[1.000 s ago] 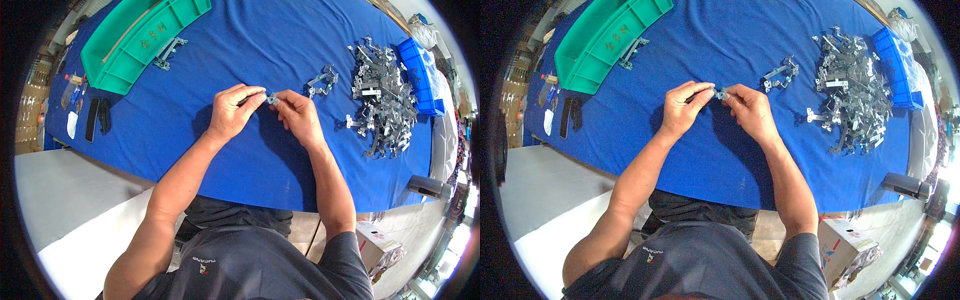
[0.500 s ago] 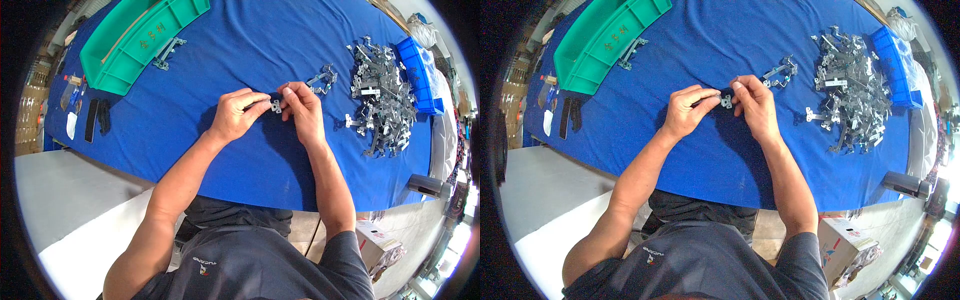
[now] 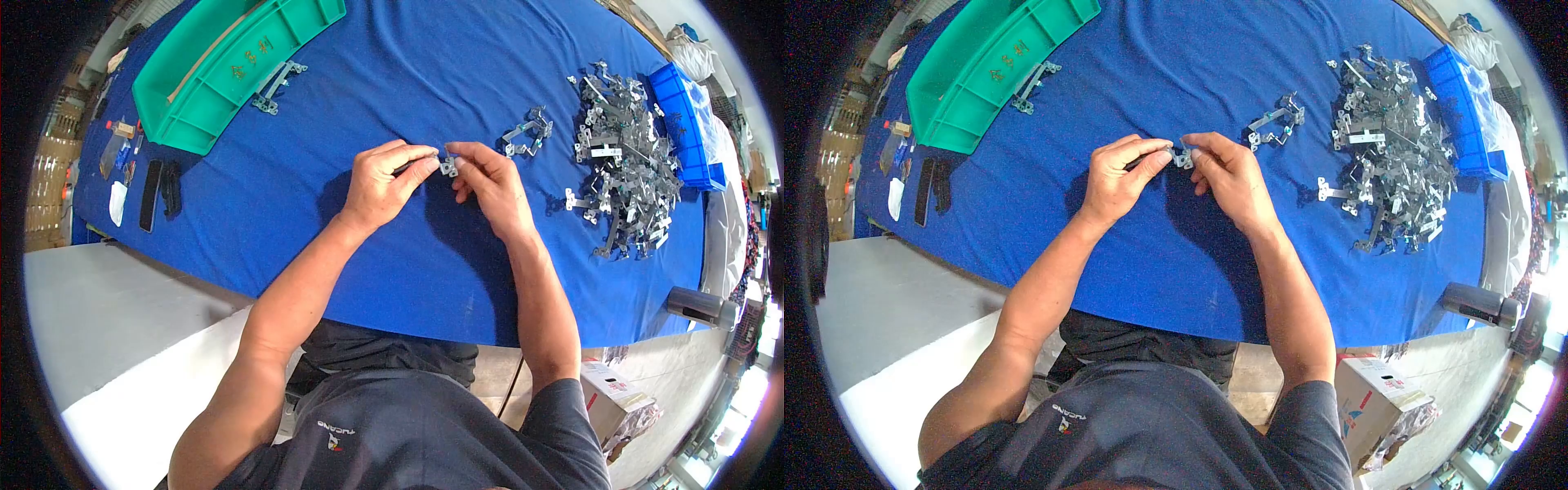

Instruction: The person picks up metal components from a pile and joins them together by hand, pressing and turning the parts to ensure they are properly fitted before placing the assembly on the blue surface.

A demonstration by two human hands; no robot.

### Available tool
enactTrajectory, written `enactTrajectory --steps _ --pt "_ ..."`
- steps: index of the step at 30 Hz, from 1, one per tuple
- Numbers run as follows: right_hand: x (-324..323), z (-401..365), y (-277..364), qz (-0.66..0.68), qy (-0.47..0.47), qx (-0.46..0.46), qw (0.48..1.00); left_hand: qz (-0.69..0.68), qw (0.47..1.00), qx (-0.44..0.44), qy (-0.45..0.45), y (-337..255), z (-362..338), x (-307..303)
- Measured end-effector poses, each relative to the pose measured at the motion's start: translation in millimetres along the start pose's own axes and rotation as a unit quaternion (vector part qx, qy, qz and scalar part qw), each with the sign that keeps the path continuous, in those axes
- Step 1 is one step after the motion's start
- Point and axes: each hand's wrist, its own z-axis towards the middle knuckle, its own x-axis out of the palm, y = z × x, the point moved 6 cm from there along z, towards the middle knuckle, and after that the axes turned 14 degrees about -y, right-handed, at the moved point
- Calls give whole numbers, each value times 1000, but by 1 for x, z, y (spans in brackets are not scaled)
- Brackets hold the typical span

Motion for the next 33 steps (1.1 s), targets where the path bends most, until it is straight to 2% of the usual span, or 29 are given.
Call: enactTrajectory --steps 2,5,8,10,12,16,18,22,28,30,33 --pt "0 0 3 59 0 22 998 -1 1000 15 4 -1 -1 2" --pt "3 -1 6 17 9 -10 1000 0 999 38 19 -3 -3 4" --pt "-1 -1 3 17 -17 0 1000 7 998 42 38 -3 -4 7" --pt "-2 -1 6 73 -63 -8 995 19 998 43 47 -3 -4 6" --pt "-5 1 4 95 -86 5 992 6 1000 30 8 -2 -2 3" --pt "1 -4 4 -64 -4 29 997 6 999 2 -40 0 1 -5" --pt "3 -5 6 -73 8 5 997 9 999 -19 -34 4 0 -6" --pt "2 -4 6 -90 7 -4 996 -5 1000 -2 -10 0 1 -2" --pt "2 0 3 54 -7 11 998 1 1000 24 -3 -2 -1 2" --pt "3 -1 8 33 -4 -3 999 -4 999 47 -1 -2 -3 3" --pt "1 -1 6 16 -5 -15 1000 6 999 32 35 -1 -4 6"
